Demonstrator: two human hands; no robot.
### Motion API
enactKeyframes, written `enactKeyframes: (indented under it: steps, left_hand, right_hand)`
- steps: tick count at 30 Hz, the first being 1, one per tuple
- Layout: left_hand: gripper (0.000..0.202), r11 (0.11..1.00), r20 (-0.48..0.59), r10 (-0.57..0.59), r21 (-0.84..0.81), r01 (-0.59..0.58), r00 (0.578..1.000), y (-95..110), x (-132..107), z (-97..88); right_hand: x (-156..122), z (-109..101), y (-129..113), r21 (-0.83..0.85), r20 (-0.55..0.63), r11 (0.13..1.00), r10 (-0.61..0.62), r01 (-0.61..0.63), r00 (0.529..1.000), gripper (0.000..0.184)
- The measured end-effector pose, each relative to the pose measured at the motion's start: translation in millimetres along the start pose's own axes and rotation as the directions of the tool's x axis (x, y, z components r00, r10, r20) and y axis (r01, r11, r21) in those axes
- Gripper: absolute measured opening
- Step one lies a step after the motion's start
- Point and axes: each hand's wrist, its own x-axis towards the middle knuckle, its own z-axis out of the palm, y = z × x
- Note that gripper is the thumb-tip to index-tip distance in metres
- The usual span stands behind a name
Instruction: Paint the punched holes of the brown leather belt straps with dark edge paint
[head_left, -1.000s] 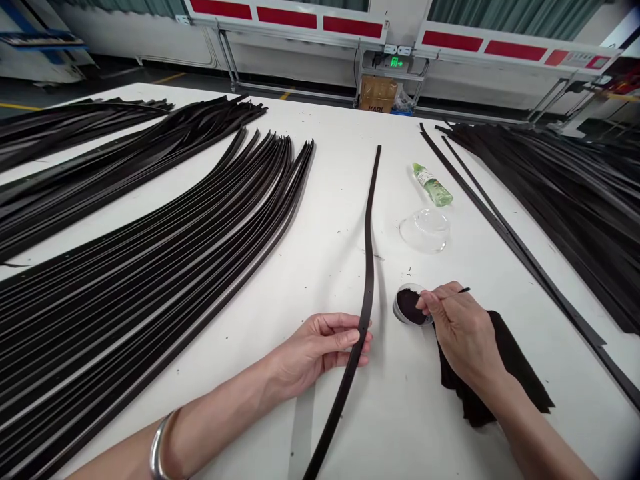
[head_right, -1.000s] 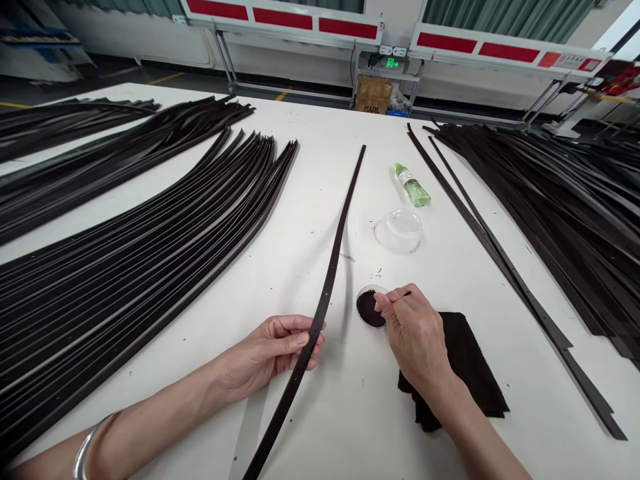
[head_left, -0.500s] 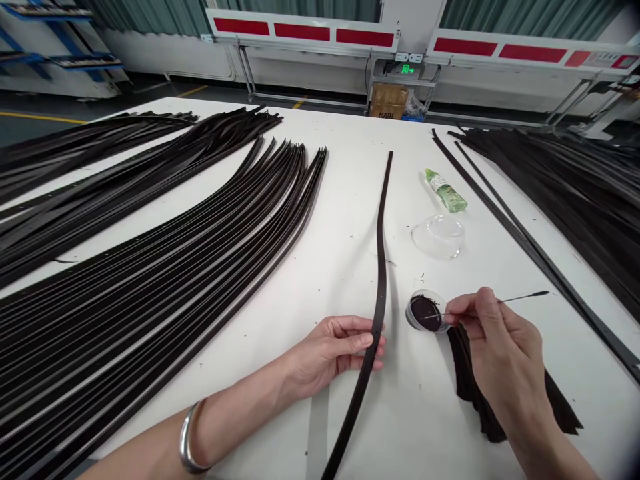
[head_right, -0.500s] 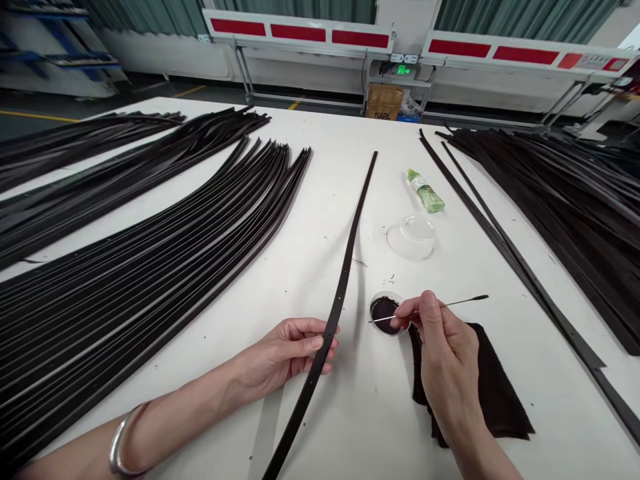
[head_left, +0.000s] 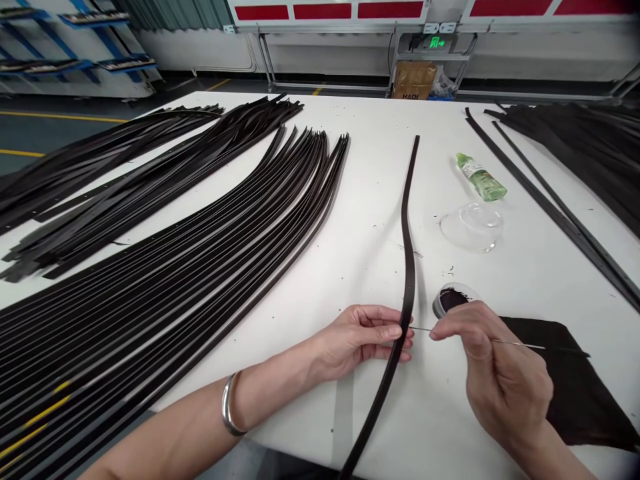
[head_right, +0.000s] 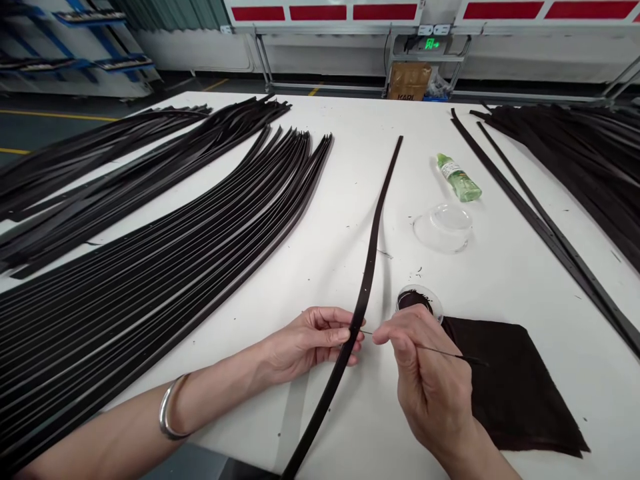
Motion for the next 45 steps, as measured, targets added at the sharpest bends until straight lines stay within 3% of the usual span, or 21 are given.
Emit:
enactKeyframes:
  steps: [29, 45]
  left_hand:
    - [0.021, 0.998, 0.023, 0.009, 0.057, -0.010, 1.000, 1.1, 0.0, 1.5]
    - [0.029, 0.999, 0.017, 0.005, 0.042, -0.005, 1.000, 0.1, 0.8, -0.8]
  right_hand:
    - [2.9, 6.8, -2.4, -0.067, 0.086, 0.995, -0.069, 0.074, 0.994, 0.028]
    - [2.8, 4.8, -4.0, -0.045, 0.122, 0.998, 0.038, -0.033, 0.992, 0.025]
